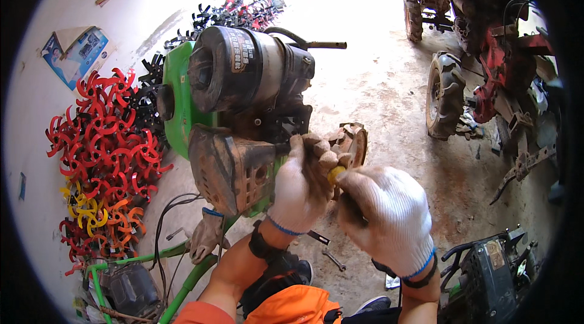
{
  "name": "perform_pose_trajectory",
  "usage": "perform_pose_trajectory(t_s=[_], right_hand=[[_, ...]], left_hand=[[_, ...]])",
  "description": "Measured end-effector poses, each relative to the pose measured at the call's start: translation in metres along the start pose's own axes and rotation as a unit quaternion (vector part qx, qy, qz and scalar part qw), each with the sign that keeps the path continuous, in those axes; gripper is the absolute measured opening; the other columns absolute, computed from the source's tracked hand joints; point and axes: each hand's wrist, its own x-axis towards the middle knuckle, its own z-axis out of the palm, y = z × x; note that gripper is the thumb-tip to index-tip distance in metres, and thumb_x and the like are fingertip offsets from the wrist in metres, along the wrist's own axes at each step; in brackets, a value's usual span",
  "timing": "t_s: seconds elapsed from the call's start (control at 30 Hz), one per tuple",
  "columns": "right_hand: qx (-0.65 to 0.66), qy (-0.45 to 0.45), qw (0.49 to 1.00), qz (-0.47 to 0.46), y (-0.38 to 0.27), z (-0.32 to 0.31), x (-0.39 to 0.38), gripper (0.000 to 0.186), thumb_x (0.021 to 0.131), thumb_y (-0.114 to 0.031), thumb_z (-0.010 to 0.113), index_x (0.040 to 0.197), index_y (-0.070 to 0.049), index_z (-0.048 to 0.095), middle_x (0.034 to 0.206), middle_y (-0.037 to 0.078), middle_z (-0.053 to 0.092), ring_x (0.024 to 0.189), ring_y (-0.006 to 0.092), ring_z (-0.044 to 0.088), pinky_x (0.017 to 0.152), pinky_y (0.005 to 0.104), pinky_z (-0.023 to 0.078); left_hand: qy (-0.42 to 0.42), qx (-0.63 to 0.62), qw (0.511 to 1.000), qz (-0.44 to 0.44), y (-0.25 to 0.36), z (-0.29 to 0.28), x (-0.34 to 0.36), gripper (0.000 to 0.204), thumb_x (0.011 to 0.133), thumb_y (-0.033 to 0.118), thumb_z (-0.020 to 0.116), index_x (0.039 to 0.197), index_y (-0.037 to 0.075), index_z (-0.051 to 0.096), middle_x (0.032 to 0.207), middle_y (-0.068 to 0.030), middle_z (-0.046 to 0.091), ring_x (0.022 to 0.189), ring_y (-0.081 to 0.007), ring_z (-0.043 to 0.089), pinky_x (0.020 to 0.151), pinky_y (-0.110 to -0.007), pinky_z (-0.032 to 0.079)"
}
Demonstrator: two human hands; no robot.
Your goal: The person removes small metal rods from a tray, inserts them into a green engine, and uses a screwdriver to tighten components. They repeat this process with additional rods, handling each one individually and securing them into the engine.
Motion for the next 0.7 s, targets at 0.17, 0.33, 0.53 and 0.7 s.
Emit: perform_pose_trajectory(t_s=[0.17,0.33,0.53,0.7], right_hand=[[0.014,0.056,0.998,-0.023,0.007,0.002,0.000,0.035,0.085,-0.009,0.082,0.119,-0.004,0.073,0.096,0.014,0.074,0.085,0.0350,0.074,0.076,0.0452,0.059],[0.005,0.017,1.000,0.003,-0.001,0.008,-0.004,0.035,0.085,-0.010,0.084,0.118,-0.004,0.074,0.100,0.015,0.076,0.088,0.0353,0.076,0.078,0.0448,0.061],[0.016,0.037,0.999,0.011,0.010,0.006,0.000,0.032,0.085,-0.007,0.082,0.116,-0.005,0.074,0.102,0.016,0.077,0.091,0.0355,0.077,0.080,0.0461,0.062],[-0.002,0.008,1.000,0.003,0.004,0.004,-0.005,0.040,0.084,-0.011,0.085,0.121,-0.004,0.074,0.104,0.015,0.076,0.092,0.0352,0.076,0.080,0.0458,0.061]], left_hand=[[-0.029,-0.054,0.998,-0.004,-0.007,0.007,0.006,0.045,0.124,0.045,0.035,0.119,0.008,0.061,0.103,-0.0072,0.063,0.102,-0.0284,0.068,0.100,-0.045,0.060],[-0.005,-0.005,1.000,0.004,0.000,0.006,-0.001,0.044,0.124,0.044,0.035,0.116,0.010,0.061,0.102,-0.0071,0.063,0.100,-0.0276,0.068,0.097,-0.043,0.059],[0.043,0.029,0.999,0.018,-0.006,0.018,0.004,0.043,0.122,0.050,0.041,0.118,0.012,0.060,0.102,-0.0054,0.068,0.095,-0.0237,0.071,0.093,-0.043,0.061],[0.053,0.016,0.998,0.025,-0.007,0.018,0.000,0.042,0.122,0.050,0.041,0.118,0.012,0.060,0.099,-0.0033,0.066,0.094,-0.0230,0.071,0.091,-0.043,0.061]])
